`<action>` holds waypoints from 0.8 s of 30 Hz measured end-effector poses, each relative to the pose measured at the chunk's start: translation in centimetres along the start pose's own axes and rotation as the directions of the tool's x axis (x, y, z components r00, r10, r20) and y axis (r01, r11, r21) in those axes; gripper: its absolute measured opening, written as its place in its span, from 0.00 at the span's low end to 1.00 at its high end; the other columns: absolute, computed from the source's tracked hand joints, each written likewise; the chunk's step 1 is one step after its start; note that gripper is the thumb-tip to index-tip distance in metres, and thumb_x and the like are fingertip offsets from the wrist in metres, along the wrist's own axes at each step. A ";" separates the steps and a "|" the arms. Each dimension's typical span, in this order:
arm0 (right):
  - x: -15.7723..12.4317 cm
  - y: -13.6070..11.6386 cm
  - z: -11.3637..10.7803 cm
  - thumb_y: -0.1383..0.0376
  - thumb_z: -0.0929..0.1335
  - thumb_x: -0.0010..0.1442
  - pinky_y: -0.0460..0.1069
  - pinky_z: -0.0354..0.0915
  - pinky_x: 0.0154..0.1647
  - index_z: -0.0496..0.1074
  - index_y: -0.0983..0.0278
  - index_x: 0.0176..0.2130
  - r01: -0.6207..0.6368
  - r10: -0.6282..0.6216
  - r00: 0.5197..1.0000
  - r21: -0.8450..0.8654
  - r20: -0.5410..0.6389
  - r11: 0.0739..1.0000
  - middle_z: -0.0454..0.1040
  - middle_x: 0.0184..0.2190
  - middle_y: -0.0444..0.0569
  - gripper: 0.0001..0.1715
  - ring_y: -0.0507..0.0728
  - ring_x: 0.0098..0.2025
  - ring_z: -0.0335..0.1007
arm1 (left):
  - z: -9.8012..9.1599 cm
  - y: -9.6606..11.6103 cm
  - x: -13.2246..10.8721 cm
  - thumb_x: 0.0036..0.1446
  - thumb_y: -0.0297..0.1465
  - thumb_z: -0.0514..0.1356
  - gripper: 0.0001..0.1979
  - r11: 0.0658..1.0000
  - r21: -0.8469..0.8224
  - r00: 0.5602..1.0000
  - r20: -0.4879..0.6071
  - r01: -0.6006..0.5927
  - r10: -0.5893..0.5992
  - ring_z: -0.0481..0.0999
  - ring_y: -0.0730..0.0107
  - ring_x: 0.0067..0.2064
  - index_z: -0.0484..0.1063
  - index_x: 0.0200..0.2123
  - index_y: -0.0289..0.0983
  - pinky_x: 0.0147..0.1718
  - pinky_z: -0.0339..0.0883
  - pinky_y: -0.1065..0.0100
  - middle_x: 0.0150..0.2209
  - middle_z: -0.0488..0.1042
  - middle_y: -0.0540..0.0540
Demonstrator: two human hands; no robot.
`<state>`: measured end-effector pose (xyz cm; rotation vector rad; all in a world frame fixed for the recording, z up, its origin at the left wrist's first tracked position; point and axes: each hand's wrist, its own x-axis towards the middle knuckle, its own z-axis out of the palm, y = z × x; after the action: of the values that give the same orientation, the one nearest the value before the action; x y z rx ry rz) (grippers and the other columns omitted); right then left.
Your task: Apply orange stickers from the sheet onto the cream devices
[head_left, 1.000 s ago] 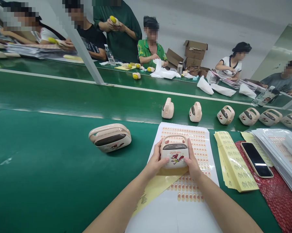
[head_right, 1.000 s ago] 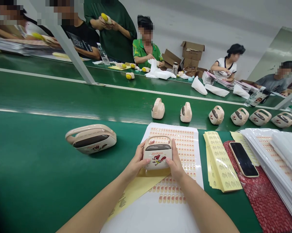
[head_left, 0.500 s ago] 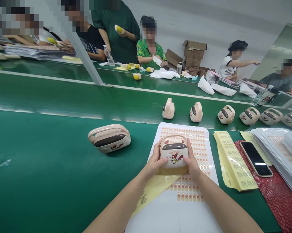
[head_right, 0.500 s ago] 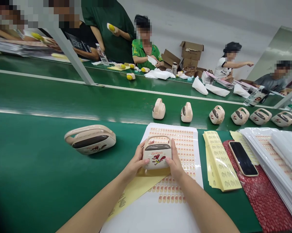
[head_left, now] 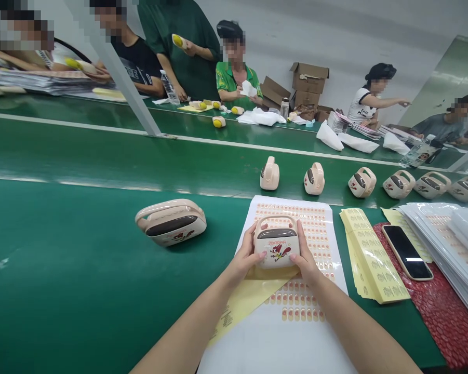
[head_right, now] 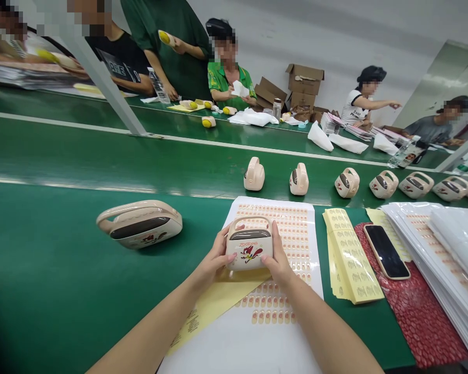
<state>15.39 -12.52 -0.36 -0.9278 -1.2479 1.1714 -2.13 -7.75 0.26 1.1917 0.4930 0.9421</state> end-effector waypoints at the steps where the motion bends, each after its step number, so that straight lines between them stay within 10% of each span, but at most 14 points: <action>1: 0.0 -0.1 0.0 0.50 0.66 0.54 0.61 0.49 0.60 0.31 0.53 0.64 0.011 -0.011 1.000 0.014 0.018 1.000 0.42 0.64 0.46 0.52 0.64 0.62 0.46 | 0.0 0.0 0.0 0.47 0.41 0.63 0.44 1.000 -0.001 1.000 -0.001 0.003 -0.003 0.49 0.49 0.60 0.40 0.59 0.39 0.54 0.56 0.58 0.60 0.47 0.39; 24: 0.2 -0.9 0.4 0.56 0.66 0.50 0.60 0.49 0.60 0.33 0.57 0.64 -0.080 0.082 0.996 0.074 -0.032 0.994 0.46 0.63 0.46 0.53 0.63 0.62 0.46 | -0.2 -0.3 0.3 0.46 0.43 0.64 0.46 0.999 0.035 1.000 -0.023 0.017 -0.016 0.49 0.46 0.60 0.39 0.59 0.37 0.55 0.55 0.53 0.60 0.47 0.37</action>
<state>15.16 -12.53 0.64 -0.9485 -1.1416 1.2513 -2.02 -7.44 0.01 1.2081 0.5391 0.9374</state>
